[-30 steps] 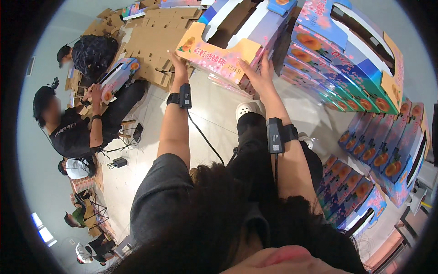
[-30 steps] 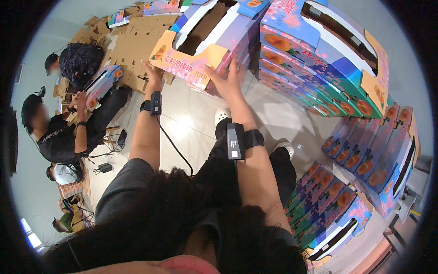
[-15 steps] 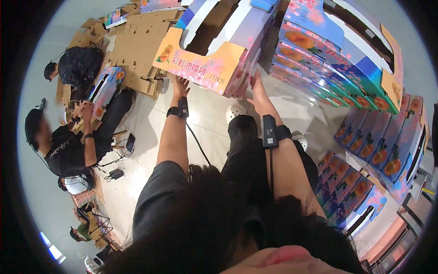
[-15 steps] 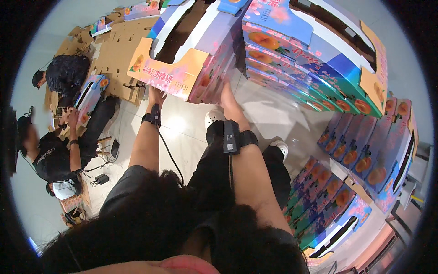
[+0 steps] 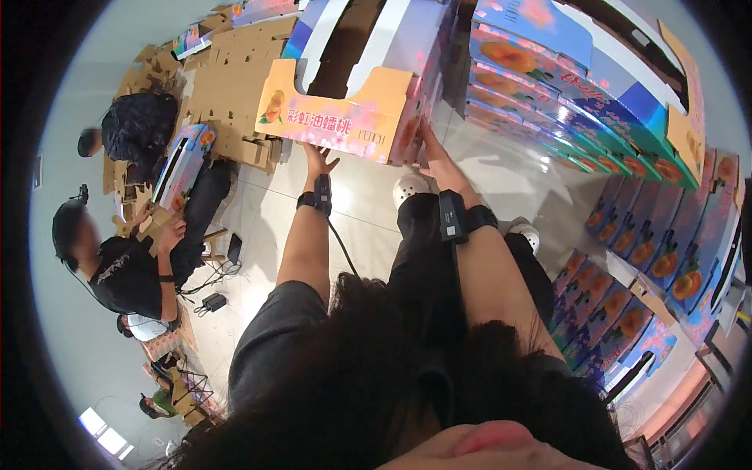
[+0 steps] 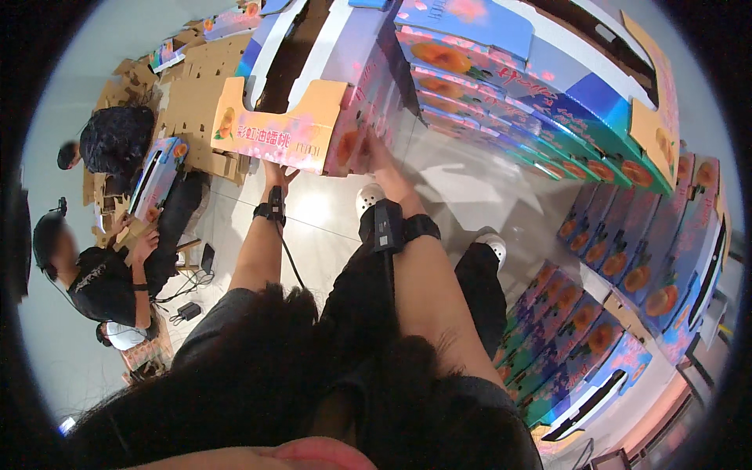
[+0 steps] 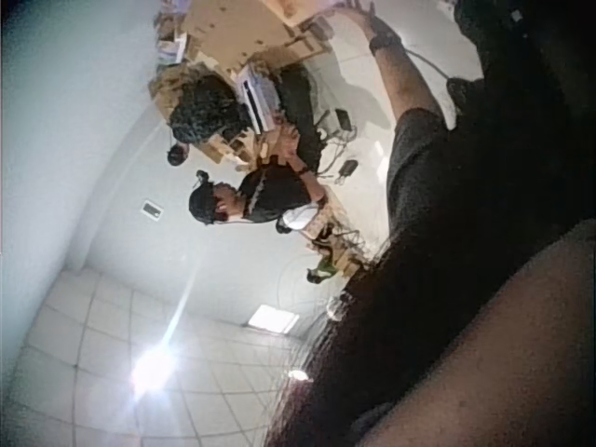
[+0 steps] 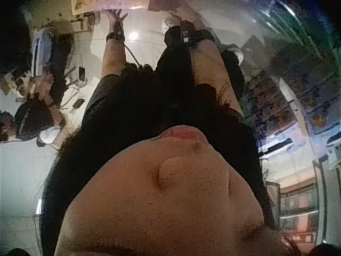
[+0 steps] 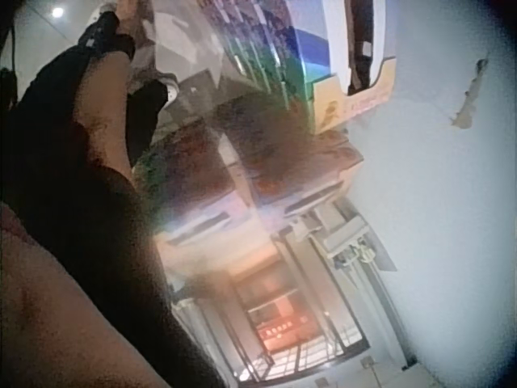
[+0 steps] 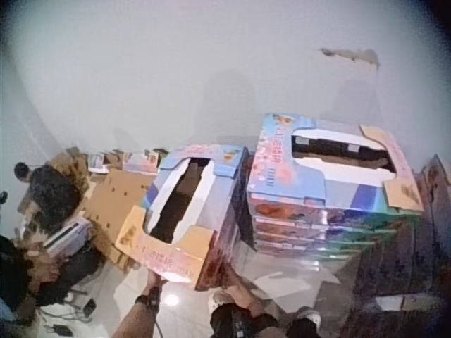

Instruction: Stacking assembled cardboard boxes on the floor in a packaging environment.

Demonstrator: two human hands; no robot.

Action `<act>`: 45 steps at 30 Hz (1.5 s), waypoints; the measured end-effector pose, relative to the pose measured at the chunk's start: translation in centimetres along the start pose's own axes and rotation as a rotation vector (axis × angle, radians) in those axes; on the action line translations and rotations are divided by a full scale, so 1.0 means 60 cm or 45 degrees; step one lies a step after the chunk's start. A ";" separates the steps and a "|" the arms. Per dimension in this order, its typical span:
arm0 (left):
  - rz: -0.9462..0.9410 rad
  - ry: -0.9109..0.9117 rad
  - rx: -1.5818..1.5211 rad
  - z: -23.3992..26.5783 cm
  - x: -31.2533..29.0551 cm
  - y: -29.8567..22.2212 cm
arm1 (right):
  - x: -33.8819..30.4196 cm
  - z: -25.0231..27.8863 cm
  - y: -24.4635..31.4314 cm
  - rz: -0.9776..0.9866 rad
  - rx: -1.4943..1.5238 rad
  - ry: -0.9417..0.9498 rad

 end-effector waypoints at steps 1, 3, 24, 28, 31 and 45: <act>-0.024 -0.056 0.045 0.016 -0.014 -0.012 | 0.003 -0.008 -0.005 -0.010 -0.010 0.019; -0.023 -0.059 0.051 0.017 -0.024 -0.019 | 0.002 -0.010 -0.007 -0.016 -0.015 0.025; -0.020 -0.323 0.421 0.240 -0.066 -0.076 | 0.040 0.027 -0.040 -0.054 -0.184 0.036; -0.129 -0.250 0.582 0.374 -0.095 -0.156 | 0.065 0.034 -0.043 -0.003 -0.574 -0.111; -0.260 -0.215 0.592 0.396 -0.159 -0.200 | -0.021 0.015 0.006 0.369 -0.791 -0.511; -0.504 1.336 1.154 -0.078 -0.594 -0.217 | -0.447 0.110 0.111 1.191 -0.962 -0.723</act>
Point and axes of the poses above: each hand's wrist, its own x-axis towards the middle knuckle, its own z-axis out of the back of the hand, y = z × x, the point moved 8 cm from there along x, towards the middle knuckle, and after that the axes turned 14 degrees about -z, right-handed, at the moved point
